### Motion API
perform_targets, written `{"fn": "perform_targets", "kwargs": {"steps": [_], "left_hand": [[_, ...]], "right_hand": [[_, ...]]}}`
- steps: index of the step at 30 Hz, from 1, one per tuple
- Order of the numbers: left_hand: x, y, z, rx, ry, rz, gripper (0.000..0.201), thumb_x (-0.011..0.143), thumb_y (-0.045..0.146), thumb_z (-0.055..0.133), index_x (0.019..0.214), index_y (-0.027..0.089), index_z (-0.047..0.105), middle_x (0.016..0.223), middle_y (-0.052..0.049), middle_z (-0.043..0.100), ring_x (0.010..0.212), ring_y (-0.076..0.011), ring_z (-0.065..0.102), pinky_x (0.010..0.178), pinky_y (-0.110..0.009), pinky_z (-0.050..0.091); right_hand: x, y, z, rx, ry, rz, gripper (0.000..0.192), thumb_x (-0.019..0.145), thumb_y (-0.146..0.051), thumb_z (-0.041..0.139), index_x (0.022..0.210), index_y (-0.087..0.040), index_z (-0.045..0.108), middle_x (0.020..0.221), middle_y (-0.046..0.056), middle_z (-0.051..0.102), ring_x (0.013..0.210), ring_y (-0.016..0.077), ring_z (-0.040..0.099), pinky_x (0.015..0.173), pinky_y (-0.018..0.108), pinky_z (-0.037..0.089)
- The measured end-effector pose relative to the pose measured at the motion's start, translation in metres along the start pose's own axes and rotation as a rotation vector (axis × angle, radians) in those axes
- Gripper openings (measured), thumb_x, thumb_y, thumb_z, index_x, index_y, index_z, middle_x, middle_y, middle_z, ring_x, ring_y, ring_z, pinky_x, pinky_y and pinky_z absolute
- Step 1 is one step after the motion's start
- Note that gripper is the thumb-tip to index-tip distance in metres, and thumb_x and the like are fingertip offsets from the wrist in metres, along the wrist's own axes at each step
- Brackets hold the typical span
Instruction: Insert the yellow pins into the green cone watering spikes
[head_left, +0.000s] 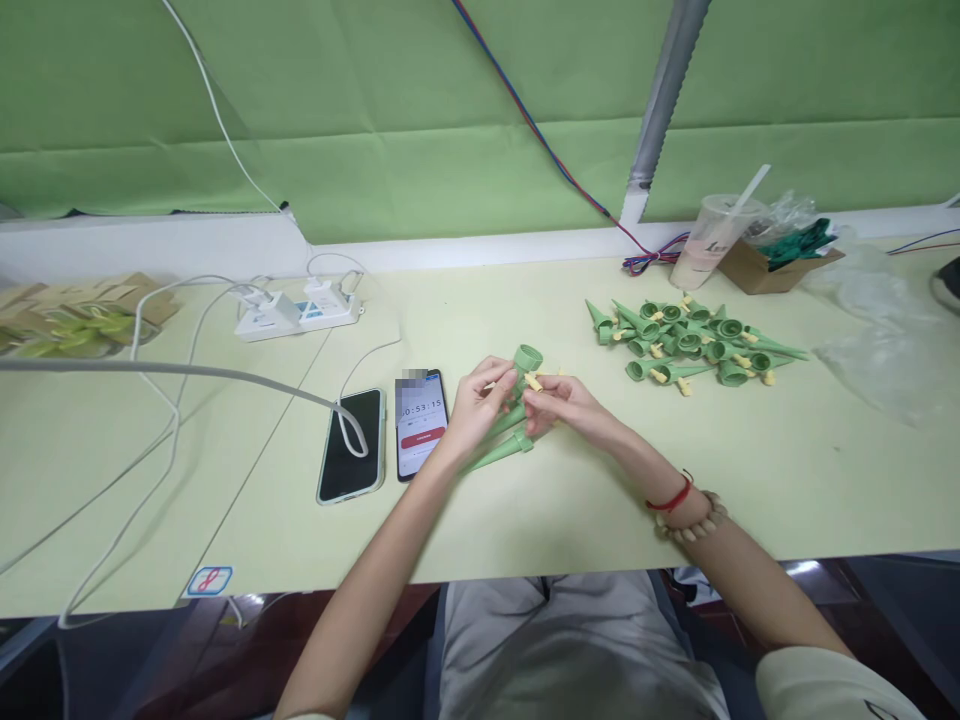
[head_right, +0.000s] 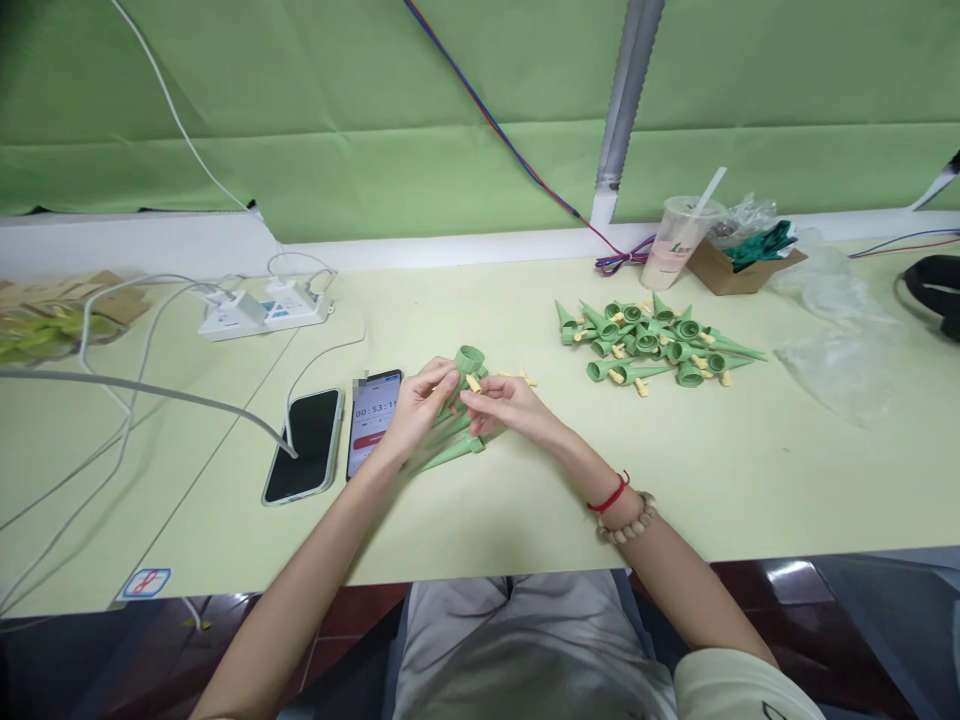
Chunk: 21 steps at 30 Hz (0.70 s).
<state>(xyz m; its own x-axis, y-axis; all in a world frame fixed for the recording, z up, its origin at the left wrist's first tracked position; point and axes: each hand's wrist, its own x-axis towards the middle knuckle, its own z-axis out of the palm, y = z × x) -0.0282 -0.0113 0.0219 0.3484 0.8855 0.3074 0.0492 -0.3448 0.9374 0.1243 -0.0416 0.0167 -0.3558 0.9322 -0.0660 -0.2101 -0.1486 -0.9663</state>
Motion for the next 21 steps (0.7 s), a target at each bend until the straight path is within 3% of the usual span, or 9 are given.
{"fn": "perform_targets", "kwargs": {"steps": [3,6,9,12,15,18,21], "left_hand": [[0.000,0.003,-0.002,0.021,-0.045,0.058,0.029,0.082,0.040,0.051,0.075,0.018,0.069,0.083,-0.005,0.057,0.066,-0.0098,0.052,0.056,-0.022,0.042],[0.000,0.003,-0.002,0.069,-0.046,0.103,0.025,0.083,0.036,0.051,0.085,0.020,0.070,0.086,-0.005,0.058,0.077,-0.0120,0.055,0.066,-0.023,0.043],[-0.001,0.000,-0.001,0.188,0.022,0.115,0.021,0.082,0.031,0.053,0.089,0.020,0.070,0.085,-0.004,0.058,0.079,-0.0119,0.054,0.068,-0.023,0.043],[-0.001,-0.005,0.002,0.296,0.096,0.098,0.021,0.079,0.028,0.057,0.093,0.019,0.069,0.086,-0.004,0.057,0.077,-0.0116,0.054,0.064,-0.022,0.043],[-0.002,-0.009,0.005,0.327,0.138,0.100,0.022,0.080,0.028,0.056,0.096,0.019,0.068,0.088,-0.005,0.057,0.078,-0.0122,0.054,0.063,-0.022,0.043],[-0.002,-0.009,0.006,0.275,0.138,0.103,0.023,0.082,0.030,0.053,0.096,0.019,0.068,0.087,-0.005,0.057,0.079,-0.0124,0.054,0.066,-0.023,0.043],[-0.002,-0.007,0.005,0.171,0.069,0.101,0.024,0.084,0.031,0.050,0.095,0.019,0.069,0.086,-0.005,0.057,0.081,-0.0124,0.054,0.071,-0.024,0.043]], "right_hand": [[-0.002,-0.005,0.001,0.212,-0.130,0.080,0.036,0.072,-0.052,0.061,0.072,-0.016,0.058,0.065,-0.001,0.060,0.055,0.0094,0.059,0.059,0.028,0.056],[-0.002,-0.005,0.001,0.230,-0.121,0.127,0.032,0.069,-0.047,0.066,0.070,-0.015,0.058,0.064,-0.003,0.059,0.053,0.0071,0.056,0.060,0.026,0.055],[0.003,0.000,-0.002,0.065,0.037,0.081,0.032,0.063,-0.043,0.072,0.067,-0.015,0.057,0.056,-0.005,0.055,0.047,0.0062,0.052,0.058,0.025,0.054],[0.008,0.009,-0.006,-0.191,0.301,-0.139,0.033,0.061,-0.041,0.073,0.059,-0.017,0.051,0.047,-0.006,0.050,0.042,0.0066,0.048,0.048,0.021,0.048],[0.010,0.014,-0.006,-0.271,0.405,-0.271,0.036,0.059,-0.042,0.074,0.056,-0.018,0.047,0.048,-0.005,0.052,0.043,0.0079,0.050,0.044,0.020,0.044],[0.009,0.010,-0.003,-0.130,0.288,-0.150,0.036,0.060,-0.045,0.073,0.061,-0.017,0.050,0.055,-0.002,0.059,0.047,0.0098,0.056,0.049,0.022,0.049],[0.004,0.002,-0.002,0.101,0.047,0.024,0.037,0.066,-0.050,0.067,0.076,-0.015,0.061,0.067,0.002,0.065,0.056,0.0118,0.062,0.058,0.026,0.053]]}}
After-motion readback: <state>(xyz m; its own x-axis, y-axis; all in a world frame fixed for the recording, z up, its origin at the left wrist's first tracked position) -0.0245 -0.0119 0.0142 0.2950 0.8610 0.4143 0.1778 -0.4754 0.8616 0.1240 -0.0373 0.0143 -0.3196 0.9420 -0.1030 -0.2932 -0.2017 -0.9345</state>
